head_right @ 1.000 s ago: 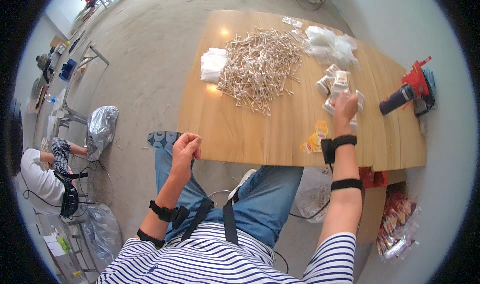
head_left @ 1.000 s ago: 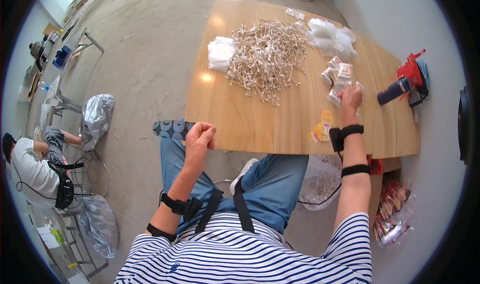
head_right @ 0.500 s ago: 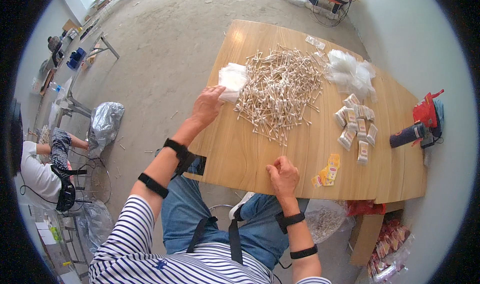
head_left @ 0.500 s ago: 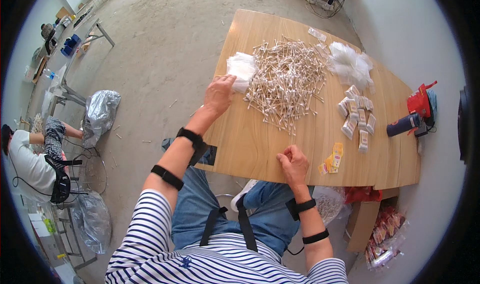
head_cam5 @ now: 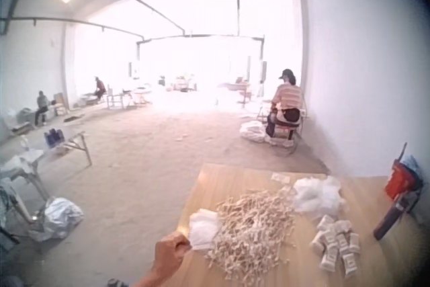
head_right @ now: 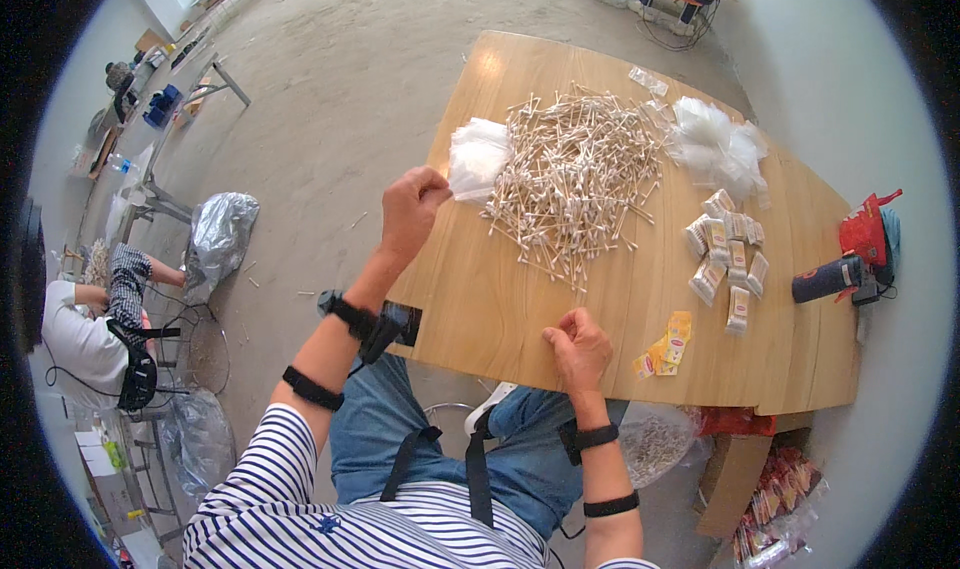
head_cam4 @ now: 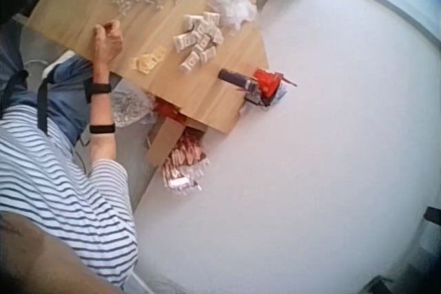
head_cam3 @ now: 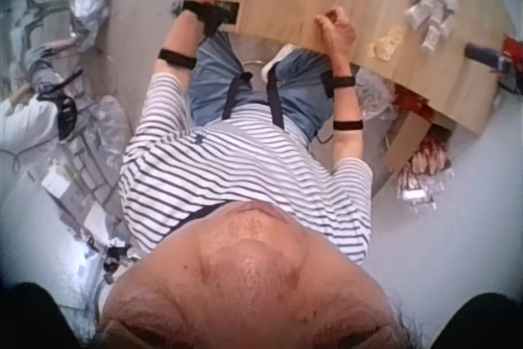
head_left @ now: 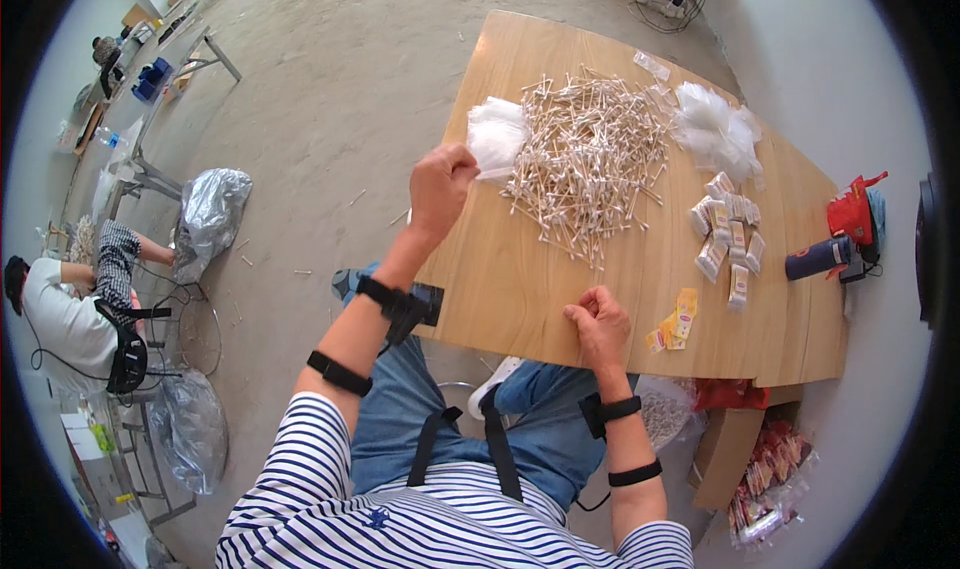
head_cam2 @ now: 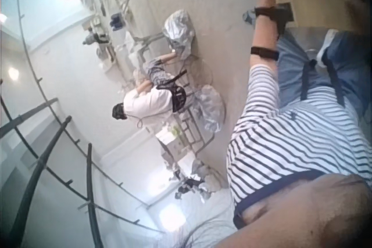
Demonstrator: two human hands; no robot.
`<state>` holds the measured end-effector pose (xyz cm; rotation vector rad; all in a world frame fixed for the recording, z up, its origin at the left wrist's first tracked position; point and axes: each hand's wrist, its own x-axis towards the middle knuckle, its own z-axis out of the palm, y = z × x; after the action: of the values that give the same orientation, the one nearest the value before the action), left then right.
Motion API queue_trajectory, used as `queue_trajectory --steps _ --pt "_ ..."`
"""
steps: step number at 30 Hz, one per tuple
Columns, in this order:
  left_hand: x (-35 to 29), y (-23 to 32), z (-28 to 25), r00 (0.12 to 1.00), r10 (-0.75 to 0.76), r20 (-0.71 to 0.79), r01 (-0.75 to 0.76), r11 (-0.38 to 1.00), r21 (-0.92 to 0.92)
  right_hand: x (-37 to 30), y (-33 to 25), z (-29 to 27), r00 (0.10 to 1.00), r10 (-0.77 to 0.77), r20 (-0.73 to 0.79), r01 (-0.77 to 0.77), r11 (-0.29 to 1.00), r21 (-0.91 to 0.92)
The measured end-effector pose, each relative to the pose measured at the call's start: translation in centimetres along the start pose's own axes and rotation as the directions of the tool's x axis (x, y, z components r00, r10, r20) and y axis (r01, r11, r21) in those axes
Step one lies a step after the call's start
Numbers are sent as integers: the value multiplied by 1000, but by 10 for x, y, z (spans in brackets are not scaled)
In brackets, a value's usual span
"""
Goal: Packaging loose cotton swabs into small plastic bags with labels.
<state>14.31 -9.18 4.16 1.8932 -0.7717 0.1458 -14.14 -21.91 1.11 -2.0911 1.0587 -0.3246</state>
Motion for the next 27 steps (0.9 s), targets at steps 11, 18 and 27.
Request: queue_trajectory --steps 11,18,27 --pt "-150 76 -67 976 26 216 -10 997 -78 -32 -97 41 925 -254 281 35 794 607" --pt "-205 39 -135 647 -509 568 730 199 -654 -56 -165 62 782 -379 495 -112 695 710" --pt "-209 1 -176 753 -525 396 552 178 -814 -68 -199 128 634 -447 631 282 894 349"
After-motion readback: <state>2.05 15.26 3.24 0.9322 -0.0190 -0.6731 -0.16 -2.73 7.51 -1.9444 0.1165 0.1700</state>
